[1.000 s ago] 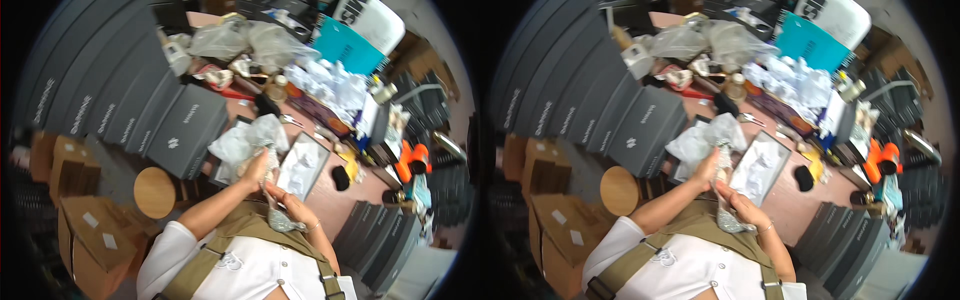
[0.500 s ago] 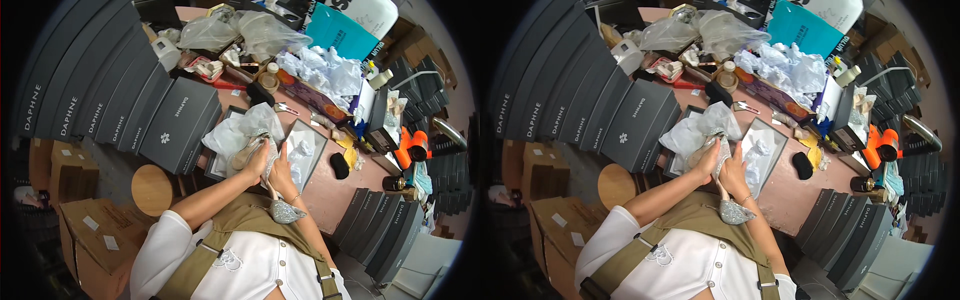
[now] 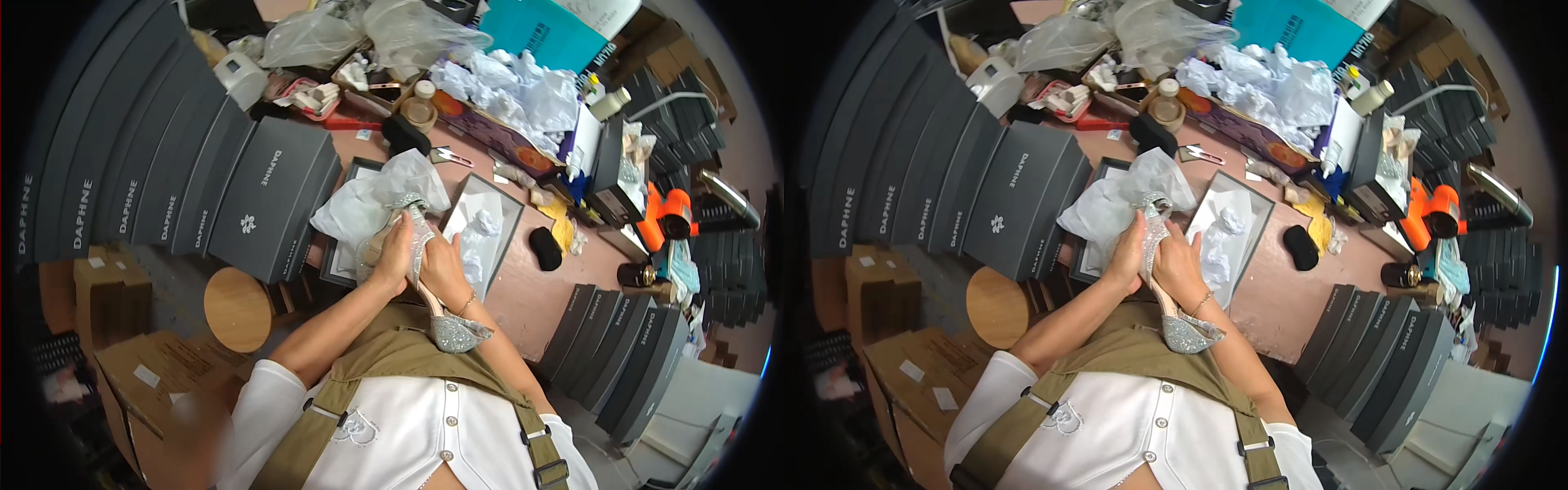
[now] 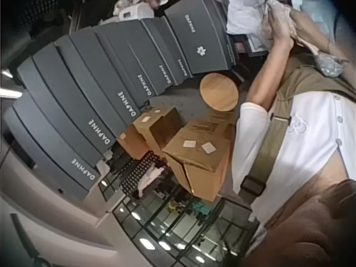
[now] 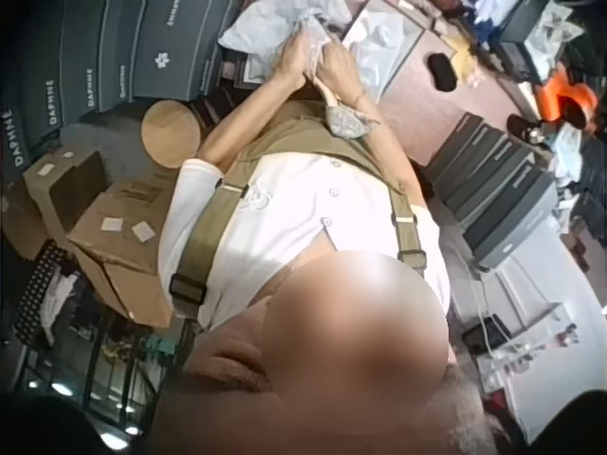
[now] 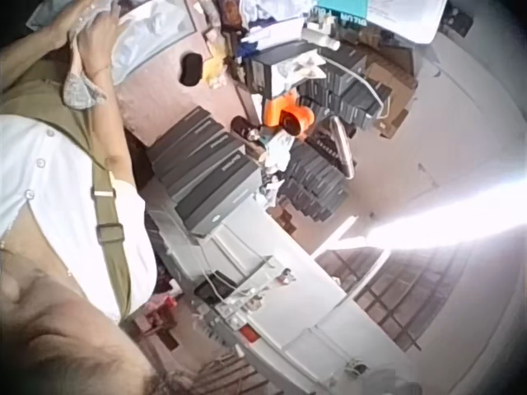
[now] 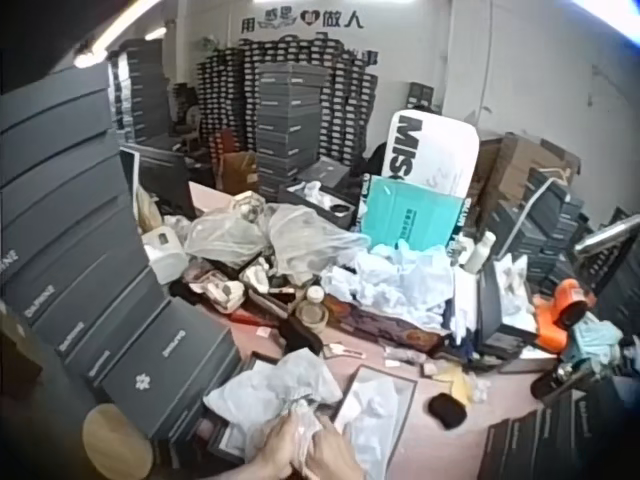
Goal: Checking and packing high-heeled shoes into boxes with tissue paper and organizing the boxed inventory.
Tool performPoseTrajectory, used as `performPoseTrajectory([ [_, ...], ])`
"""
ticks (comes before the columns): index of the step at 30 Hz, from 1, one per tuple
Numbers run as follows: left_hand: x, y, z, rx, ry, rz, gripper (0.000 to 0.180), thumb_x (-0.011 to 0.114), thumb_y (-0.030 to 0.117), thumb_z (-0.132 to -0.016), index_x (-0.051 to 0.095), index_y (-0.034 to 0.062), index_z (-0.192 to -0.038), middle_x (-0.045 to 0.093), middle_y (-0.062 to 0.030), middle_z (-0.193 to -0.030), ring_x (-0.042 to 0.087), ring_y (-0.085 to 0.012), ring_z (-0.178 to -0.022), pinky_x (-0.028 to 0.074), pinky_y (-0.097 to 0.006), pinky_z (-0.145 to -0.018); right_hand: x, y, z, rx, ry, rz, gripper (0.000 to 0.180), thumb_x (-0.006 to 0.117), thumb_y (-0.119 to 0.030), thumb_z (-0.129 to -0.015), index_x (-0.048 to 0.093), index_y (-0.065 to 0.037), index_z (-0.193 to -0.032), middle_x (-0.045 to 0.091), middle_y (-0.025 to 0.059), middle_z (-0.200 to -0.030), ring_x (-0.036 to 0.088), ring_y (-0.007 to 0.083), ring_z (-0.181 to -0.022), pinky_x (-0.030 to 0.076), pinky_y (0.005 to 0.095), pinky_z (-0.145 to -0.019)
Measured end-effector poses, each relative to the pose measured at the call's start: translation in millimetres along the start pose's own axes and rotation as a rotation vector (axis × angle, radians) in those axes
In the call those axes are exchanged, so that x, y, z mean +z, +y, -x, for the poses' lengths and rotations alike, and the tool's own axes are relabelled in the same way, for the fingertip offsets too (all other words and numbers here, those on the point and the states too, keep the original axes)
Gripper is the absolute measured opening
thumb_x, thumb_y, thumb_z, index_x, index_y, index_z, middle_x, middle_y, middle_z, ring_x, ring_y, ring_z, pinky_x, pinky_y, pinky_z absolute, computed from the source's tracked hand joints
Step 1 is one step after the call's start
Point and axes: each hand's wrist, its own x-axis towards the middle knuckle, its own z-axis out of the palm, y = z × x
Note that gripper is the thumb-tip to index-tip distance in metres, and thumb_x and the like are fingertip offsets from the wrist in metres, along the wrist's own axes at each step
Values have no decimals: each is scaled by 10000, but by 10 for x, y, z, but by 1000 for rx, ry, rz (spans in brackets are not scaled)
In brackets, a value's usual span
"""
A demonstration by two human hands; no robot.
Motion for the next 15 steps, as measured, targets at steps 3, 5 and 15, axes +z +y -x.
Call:
performPoseTrajectory([
  [3,58,19,-5,-97,-34,106,524,390,495,-964,495,41,-1204,581,-82,-1083,576,-178,-982,469,-325,-870,-148,137,65,-36,-72,-192,298,485,-192,-904,618,40,-1036,337,322,-1381,308,445,-1310,232,514,-1071],
  [5,50,-14,-131,-163,-71,140,542,396,514,-954,496,45,-1206,586,-95,-1077,588,-197,-968,480,-346,-860,-443,122,122,-65,-168,-341,300,544,-214,-907,624,8,-1093,242,306,-1446,250,397,-1361,270,375,-1076],
  [15,-178,437,-364,-332,-29,478,651,323,589,-926,525,14,-1154,604,-167,-1073,595,-322,-981,481,-457,-893,-888,-31,593,-128,-92,-640,733,639,-60,-800,286,-83,-1442,353,138,-1437,407,268,-1288,372,406,-1019],
])
